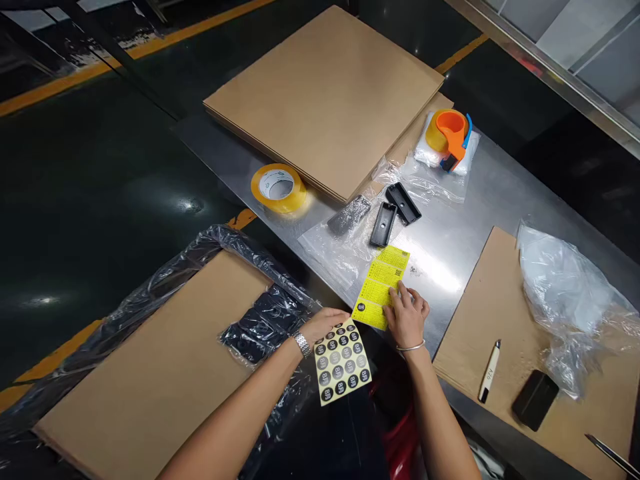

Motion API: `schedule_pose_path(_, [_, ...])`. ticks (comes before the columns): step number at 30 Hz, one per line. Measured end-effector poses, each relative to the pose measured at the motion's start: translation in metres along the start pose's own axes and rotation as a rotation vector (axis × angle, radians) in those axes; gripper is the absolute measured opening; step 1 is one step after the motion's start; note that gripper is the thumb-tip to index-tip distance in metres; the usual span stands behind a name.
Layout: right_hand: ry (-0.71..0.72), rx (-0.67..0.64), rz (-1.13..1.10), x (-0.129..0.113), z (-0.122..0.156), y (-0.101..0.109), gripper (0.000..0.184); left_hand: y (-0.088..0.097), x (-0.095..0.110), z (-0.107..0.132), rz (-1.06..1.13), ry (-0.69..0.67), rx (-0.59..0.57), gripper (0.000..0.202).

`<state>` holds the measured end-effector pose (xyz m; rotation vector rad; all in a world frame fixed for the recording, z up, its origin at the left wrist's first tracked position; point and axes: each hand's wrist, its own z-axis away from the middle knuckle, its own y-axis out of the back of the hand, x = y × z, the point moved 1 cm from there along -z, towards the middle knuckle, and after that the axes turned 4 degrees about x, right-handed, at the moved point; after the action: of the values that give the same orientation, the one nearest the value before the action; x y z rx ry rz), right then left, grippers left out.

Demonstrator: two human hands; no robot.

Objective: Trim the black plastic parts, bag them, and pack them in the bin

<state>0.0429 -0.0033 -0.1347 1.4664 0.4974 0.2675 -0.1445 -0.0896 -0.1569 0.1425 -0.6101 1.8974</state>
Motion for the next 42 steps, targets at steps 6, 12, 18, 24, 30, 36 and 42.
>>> schedule_pose_path(6, [-0.009,0.037,0.009,0.005,-0.003,0.0,0.036,0.002,-0.006,0.016,-0.074,-0.043,0.078,0.034])
schedule_pose_path(12, [-0.01,0.081,-0.043,0.009,-0.005,0.0,0.033,-0.007,-0.016,0.025,-0.075,-0.122,0.139,0.026])
schedule_pose_path(18, [-0.044,0.246,-0.219,0.011,0.005,0.006,0.028,-0.019,-0.019,0.031,-0.064,-0.196,0.16,0.028])
schedule_pose_path(24, [-0.037,0.045,-0.799,-0.008,0.033,0.021,0.027,-0.03,-0.017,0.047,-0.063,-0.274,0.139,0.027])
schedule_pose_path(30, [-0.122,-0.362,-1.101,-0.033,0.052,0.019,0.027,-0.034,-0.017,0.062,-0.044,-0.328,0.107,0.023])
schedule_pose_path(36, [-0.12,-0.443,-1.088,-0.036,0.049,0.021,0.011,-0.027,-0.023,0.07,-0.03,-0.287,0.076,0.023])
schedule_pose_path(42, [0.008,-0.471,-1.056,-0.038,0.043,0.03,0.011,-0.024,-0.027,0.073,0.005,-0.244,-0.004,0.026])
